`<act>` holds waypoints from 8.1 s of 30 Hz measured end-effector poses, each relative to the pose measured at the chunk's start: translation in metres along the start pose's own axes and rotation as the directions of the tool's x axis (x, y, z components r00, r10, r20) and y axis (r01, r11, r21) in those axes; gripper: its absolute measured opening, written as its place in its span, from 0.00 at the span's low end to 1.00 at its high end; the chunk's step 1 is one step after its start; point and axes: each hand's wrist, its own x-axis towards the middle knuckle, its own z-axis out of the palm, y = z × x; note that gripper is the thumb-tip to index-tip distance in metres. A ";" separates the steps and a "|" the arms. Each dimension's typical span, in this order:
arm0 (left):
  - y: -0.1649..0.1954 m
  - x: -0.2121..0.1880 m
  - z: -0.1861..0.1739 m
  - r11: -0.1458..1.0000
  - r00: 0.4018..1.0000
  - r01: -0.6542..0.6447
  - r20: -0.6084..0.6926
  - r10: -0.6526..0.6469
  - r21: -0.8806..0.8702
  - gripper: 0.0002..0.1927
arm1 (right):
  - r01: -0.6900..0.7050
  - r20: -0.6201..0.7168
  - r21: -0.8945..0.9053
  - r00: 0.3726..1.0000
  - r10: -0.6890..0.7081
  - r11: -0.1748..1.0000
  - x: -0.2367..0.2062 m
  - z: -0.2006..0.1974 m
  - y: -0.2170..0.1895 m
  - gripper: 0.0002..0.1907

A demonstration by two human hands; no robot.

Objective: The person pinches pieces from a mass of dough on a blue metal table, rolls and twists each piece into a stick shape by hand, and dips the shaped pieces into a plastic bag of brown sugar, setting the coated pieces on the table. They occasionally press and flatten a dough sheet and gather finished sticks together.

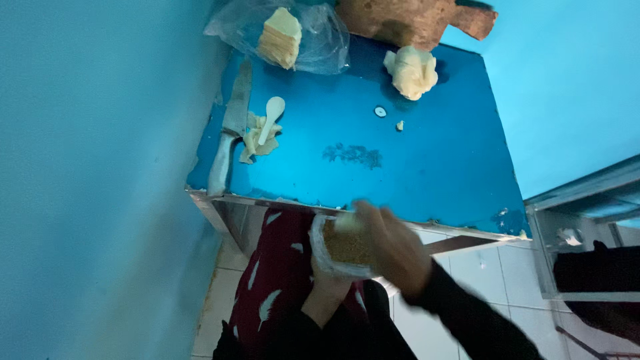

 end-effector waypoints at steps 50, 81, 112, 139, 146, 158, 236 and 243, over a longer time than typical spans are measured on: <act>0.103 0.040 0.184 0.331 0.919 -0.376 0.302 0.253 0.866 0.19 | -0.072 0.140 0.689 0.990 -0.035 0.721 0.119 -0.051 0.066 0.42; 0.150 0.044 0.162 0.440 0.866 -0.438 0.237 0.441 0.784 0.15 | -0.208 0.020 0.224 0.978 0.209 0.952 0.139 -0.053 0.141 0.07; 0.153 0.011 0.182 0.585 0.806 -0.580 0.293 0.514 0.567 0.24 | 0.267 -0.266 0.429 0.950 -0.161 0.863 0.137 -0.010 -0.002 0.39; 0.131 0.021 0.162 0.232 0.848 -0.477 0.375 0.376 0.848 0.29 | 0.223 -0.186 0.320 0.968 -0.170 0.921 0.103 0.014 0.022 0.43; 0.130 0.017 0.166 0.177 0.890 -0.343 0.258 0.376 0.923 0.30 | 0.323 -0.337 0.198 0.909 -0.245 0.925 0.093 0.030 0.021 0.37; 0.124 0.021 0.157 0.157 0.899 -0.377 0.320 0.299 0.913 0.30 | 0.052 -0.239 0.537 0.967 0.092 0.842 0.096 0.046 0.046 0.34; 0.096 0.022 0.143 -0.910 0.563 -0.408 0.804 -0.189 0.071 0.20 | 0.278 0.123 -0.806 0.942 -0.312 0.522 0.089 0.006 0.108 0.19; 0.094 0.024 0.139 -0.901 0.552 -0.428 0.811 -0.194 0.076 0.18 | -0.204 -0.423 -0.177 0.899 0.113 0.963 0.066 -0.073 0.185 0.12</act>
